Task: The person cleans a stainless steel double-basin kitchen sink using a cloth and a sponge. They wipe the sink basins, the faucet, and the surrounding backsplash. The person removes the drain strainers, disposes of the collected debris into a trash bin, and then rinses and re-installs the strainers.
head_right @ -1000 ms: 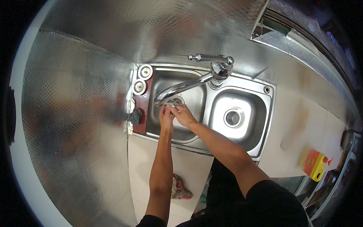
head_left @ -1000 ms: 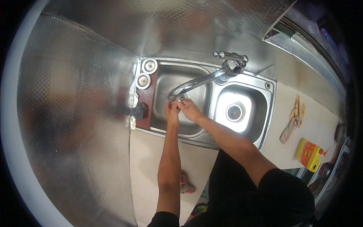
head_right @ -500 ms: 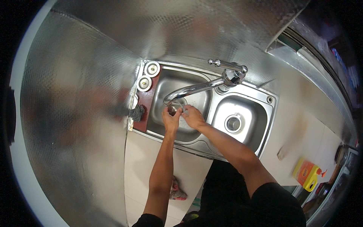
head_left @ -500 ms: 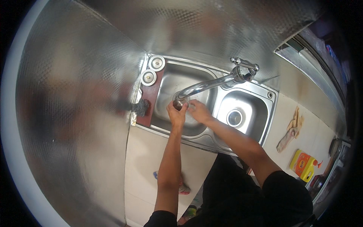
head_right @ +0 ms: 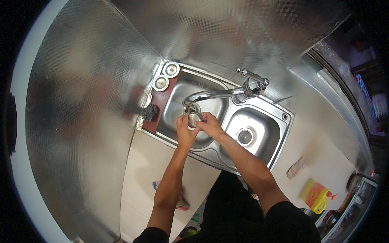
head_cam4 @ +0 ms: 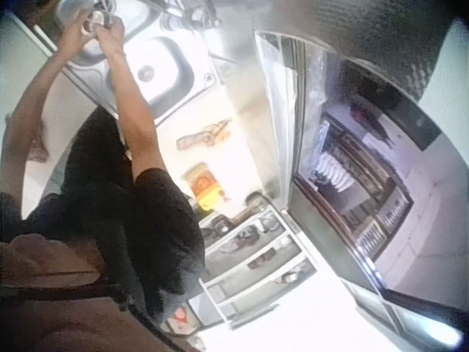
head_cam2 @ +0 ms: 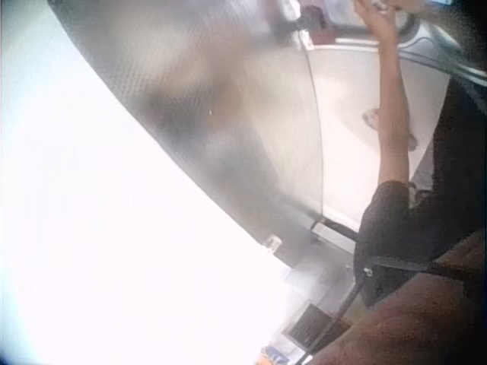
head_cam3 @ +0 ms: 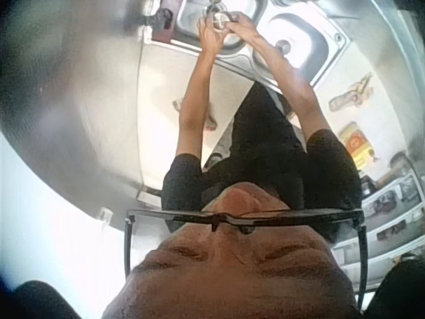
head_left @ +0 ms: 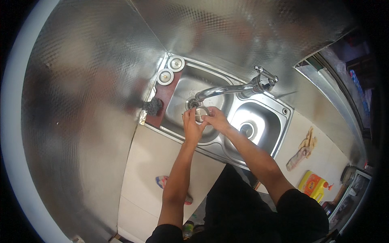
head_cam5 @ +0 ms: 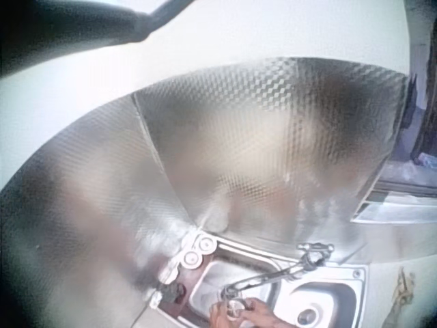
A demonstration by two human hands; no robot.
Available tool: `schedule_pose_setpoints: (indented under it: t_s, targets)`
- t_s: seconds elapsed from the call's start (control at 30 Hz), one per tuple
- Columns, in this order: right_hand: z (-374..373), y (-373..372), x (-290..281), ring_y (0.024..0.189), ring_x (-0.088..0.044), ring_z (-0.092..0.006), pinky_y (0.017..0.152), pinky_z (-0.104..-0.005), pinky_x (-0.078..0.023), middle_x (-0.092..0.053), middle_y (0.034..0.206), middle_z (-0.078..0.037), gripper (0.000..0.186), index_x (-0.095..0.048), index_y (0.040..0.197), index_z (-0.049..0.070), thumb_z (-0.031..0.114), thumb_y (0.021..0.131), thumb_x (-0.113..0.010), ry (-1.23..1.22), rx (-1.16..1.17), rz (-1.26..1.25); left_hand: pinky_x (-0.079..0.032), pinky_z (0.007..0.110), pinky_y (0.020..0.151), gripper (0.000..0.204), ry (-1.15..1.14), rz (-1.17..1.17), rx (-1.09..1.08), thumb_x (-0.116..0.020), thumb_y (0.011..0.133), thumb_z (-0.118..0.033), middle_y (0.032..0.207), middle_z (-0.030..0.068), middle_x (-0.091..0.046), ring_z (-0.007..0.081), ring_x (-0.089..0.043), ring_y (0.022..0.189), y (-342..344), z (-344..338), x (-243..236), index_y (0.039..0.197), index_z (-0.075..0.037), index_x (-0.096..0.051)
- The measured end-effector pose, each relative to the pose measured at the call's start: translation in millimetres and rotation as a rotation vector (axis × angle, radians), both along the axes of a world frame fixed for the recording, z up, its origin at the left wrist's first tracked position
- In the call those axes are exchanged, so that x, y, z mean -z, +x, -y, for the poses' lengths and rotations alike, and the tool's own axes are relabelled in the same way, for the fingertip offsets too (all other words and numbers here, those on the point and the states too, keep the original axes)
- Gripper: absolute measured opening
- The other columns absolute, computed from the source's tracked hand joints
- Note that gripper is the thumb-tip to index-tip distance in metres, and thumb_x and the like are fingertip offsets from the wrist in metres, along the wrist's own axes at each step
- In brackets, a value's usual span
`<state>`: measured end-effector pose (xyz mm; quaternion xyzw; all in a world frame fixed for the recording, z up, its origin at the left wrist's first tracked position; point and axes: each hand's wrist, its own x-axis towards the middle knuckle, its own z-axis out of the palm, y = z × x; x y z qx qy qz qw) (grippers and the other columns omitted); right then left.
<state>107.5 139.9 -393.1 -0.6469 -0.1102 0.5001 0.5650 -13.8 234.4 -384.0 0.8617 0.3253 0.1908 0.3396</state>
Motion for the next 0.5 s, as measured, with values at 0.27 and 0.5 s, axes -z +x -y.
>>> schedule_pose_setpoints:
  t_s: [0.27, 0.5]
  targets:
    - [30, -23, -35, 0.094, -0.069, -0.0210, 0.079, -0.0398, -0.065, -0.066, 0.105, -0.011, 0.036, -0.059, 0.118, -0.002, 0.022, 0.093, -0.069, 0.244, 0.315, -0.422, -0.053, 0.024, 0.077, 0.046, -1.223, 0.431, -0.103, -0.063, 0.099, -0.011, 0.110, 0.0011, -0.062, 0.0086, -0.057, 0.094, -10, 23, -3, 0.143, -0.006, -0.054]
    - [35, -37, -33, 0.074, -0.065, -0.0204, 0.061, -0.0368, -0.051, -0.069, 0.084, -0.015, 0.056, -0.069, 0.091, -0.007, 0.049, 0.094, -0.066, -0.265, 0.434, 0.048, -0.047, 0.025, 0.044, 0.044, -1.082, 0.224, -0.512, -0.045, 0.107, -0.042, 0.088, 0.0029, -0.068, 0.0102, -0.060, 0.063, 27, 67, -19, 0.105, -0.007, -0.072]
